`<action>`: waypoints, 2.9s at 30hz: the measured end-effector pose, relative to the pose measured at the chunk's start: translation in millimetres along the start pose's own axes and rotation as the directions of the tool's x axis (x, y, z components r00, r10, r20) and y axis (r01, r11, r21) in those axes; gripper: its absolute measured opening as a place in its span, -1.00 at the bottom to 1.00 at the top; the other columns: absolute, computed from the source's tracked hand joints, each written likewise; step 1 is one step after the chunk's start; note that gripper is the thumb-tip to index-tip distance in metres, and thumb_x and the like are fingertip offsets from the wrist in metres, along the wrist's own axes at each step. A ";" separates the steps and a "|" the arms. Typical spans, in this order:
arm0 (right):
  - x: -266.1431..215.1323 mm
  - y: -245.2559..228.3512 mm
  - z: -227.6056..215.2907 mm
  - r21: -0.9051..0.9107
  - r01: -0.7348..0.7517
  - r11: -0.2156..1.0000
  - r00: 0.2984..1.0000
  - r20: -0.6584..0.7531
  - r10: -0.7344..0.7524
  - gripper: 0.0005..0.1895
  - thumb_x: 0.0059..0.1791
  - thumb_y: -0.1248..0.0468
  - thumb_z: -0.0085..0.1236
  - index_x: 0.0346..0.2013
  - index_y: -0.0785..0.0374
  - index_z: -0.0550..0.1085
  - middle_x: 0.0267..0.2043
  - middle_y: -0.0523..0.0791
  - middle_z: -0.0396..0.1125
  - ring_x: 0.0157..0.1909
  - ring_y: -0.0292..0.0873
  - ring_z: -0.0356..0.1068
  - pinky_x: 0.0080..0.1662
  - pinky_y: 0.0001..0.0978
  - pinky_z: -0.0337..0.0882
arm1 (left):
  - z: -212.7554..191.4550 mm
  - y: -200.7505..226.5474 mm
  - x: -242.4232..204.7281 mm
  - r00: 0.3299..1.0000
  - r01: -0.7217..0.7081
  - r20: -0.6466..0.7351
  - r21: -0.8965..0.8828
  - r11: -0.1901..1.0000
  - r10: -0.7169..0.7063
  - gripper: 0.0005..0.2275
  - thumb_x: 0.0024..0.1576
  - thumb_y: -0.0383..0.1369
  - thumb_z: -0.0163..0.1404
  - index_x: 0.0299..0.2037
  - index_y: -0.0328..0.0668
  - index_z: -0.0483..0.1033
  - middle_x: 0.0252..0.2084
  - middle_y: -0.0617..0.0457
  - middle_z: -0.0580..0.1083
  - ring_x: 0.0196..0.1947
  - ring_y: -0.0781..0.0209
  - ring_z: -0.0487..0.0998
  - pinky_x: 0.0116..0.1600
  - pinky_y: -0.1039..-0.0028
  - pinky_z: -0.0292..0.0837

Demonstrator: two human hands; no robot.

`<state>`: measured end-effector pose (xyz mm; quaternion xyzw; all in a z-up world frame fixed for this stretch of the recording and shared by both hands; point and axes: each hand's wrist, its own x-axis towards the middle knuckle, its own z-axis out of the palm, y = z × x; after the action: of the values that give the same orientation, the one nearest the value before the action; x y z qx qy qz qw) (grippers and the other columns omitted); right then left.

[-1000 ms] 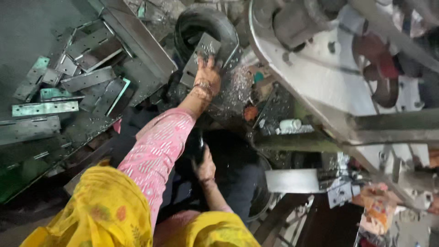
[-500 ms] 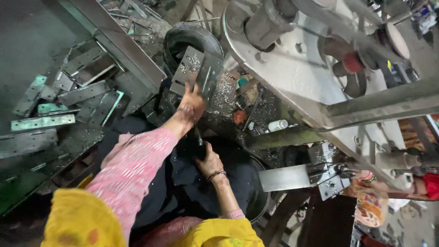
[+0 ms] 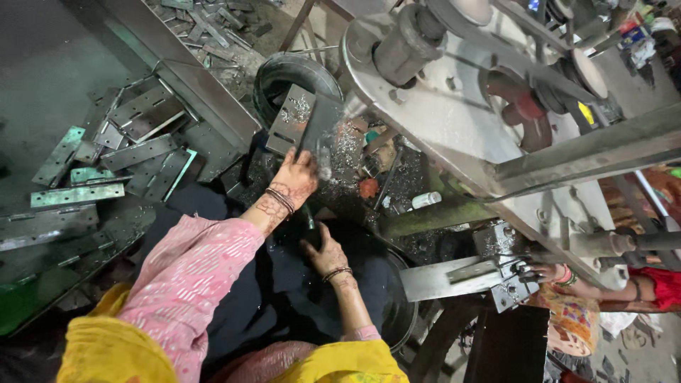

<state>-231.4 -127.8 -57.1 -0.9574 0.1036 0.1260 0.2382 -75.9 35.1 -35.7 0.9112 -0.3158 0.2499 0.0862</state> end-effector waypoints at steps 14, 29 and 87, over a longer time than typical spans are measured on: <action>73.1 -3.8 -81.5 0.793 0.458 0.402 0.838 -0.536 0.103 -0.77 -0.03 0.45 0.31 -0.12 0.43 0.49 -0.19 0.01 0.48 -0.31 -0.21 0.46 -0.24 -0.40 0.51 | -39.5 -43.8 42.3 0.874 0.411 0.302 -0.877 0.249 -0.380 -0.70 0.05 -0.39 0.07 0.00 -0.06 0.62 -0.08 0.04 0.60 -0.02 0.09 0.62 0.13 0.27 0.51; 92.5 -51.1 -25.4 -0.302 0.454 0.838 0.718 -0.434 -0.545 -0.48 -0.14 0.39 0.21 0.14 0.23 0.46 0.21 0.08 0.35 0.25 0.20 0.34 0.27 -0.09 0.36 | -9.5 -23.4 31.4 0.802 0.257 0.580 -0.125 0.958 -0.139 -0.62 0.15 -0.32 -0.04 0.21 -0.04 0.47 0.47 0.04 0.11 0.47 -0.20 -0.04 0.33 -0.31 0.00; -3.2 6.4 38.3 -0.161 -0.090 0.983 0.995 -0.045 0.084 -0.11 -0.10 -0.01 0.30 0.45 0.00 0.10 0.11 0.13 0.39 0.07 0.25 0.43 0.05 0.07 0.46 | 72.3 -20.2 96.8 0.835 0.336 0.493 -0.107 0.936 -0.244 -0.67 0.23 -0.33 -0.12 0.13 -0.20 0.59 0.38 -0.01 0.31 0.55 -0.26 -0.09 0.44 -0.44 -0.31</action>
<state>-243.5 -114.5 -91.6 -0.9704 0.1393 0.1260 0.1515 30.9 -23.4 -48.6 0.9693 -0.2071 -0.0269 0.1299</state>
